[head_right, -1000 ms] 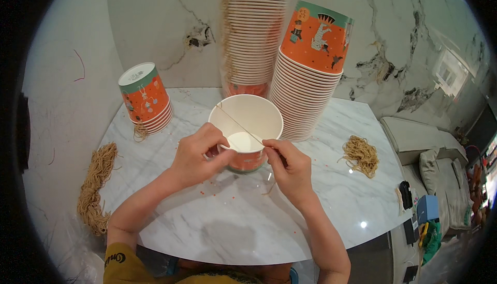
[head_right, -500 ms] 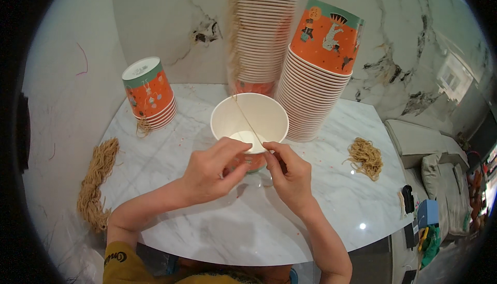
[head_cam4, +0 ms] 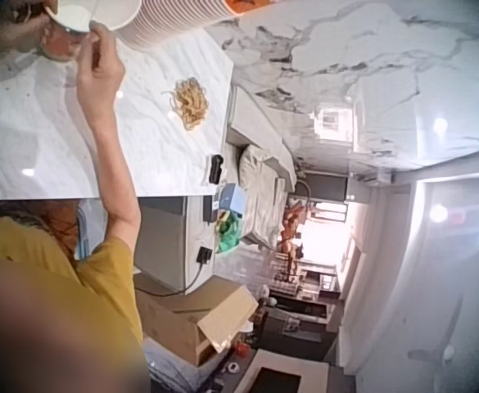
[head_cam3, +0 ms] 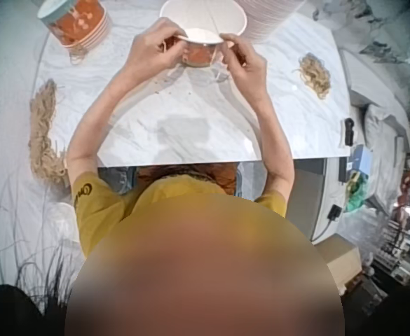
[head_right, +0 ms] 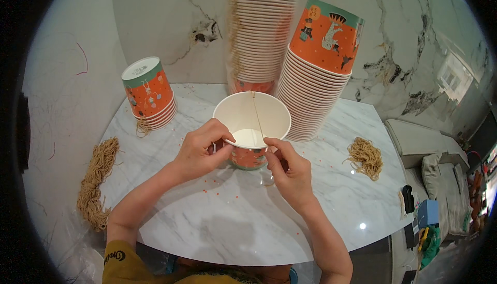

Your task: Manually tying a thin brown string around the top rim of decorative paper cups.

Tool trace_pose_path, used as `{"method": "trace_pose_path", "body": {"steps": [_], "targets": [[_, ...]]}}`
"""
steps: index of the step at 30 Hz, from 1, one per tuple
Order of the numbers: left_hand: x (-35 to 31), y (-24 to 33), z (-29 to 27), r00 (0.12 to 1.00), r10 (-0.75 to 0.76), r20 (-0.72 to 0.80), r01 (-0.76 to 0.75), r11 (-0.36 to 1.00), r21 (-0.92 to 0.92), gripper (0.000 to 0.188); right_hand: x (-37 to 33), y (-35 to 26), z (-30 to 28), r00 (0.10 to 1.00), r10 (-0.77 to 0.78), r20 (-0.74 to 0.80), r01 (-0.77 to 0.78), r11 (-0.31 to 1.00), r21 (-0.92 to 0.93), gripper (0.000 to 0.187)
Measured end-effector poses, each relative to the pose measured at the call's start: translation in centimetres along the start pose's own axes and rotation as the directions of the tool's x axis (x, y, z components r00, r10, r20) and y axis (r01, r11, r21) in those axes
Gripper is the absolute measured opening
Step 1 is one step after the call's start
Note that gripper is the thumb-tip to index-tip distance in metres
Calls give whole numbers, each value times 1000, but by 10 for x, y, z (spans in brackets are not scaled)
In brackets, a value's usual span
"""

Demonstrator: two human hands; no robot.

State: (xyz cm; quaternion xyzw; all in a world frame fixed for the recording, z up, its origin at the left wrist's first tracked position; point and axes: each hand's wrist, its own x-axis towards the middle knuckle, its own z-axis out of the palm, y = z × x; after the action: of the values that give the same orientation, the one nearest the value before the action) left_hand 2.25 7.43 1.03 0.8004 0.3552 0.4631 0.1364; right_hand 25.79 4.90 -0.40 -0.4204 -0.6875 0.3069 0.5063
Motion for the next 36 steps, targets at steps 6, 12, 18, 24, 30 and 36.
{"method": "trace_pose_path", "body": {"steps": [6,12,18,24,30,36], "targets": [[-10,36,11,981,137,-136,-121,985,121,19,0,-13,3,995,96,22,-98,943,319,40],[-26,58,29,921,-320,224,384,842,-378,28,-4,-14,2,969,165,183,-245,741,626,37],[-23,60,34,718,-445,535,695,421,-583,37,-4,-18,4,941,249,231,-339,632,697,39],[-19,53,22,701,-471,536,712,510,-484,13,3,-10,-8,947,272,169,-309,637,706,37],[-11,52,9,788,-468,401,614,653,-444,15,9,-4,-19,955,294,-34,-197,718,668,32],[-4,39,-3,860,-438,261,500,824,-265,15,14,1,-27,949,245,-198,-112,850,515,26]]}}
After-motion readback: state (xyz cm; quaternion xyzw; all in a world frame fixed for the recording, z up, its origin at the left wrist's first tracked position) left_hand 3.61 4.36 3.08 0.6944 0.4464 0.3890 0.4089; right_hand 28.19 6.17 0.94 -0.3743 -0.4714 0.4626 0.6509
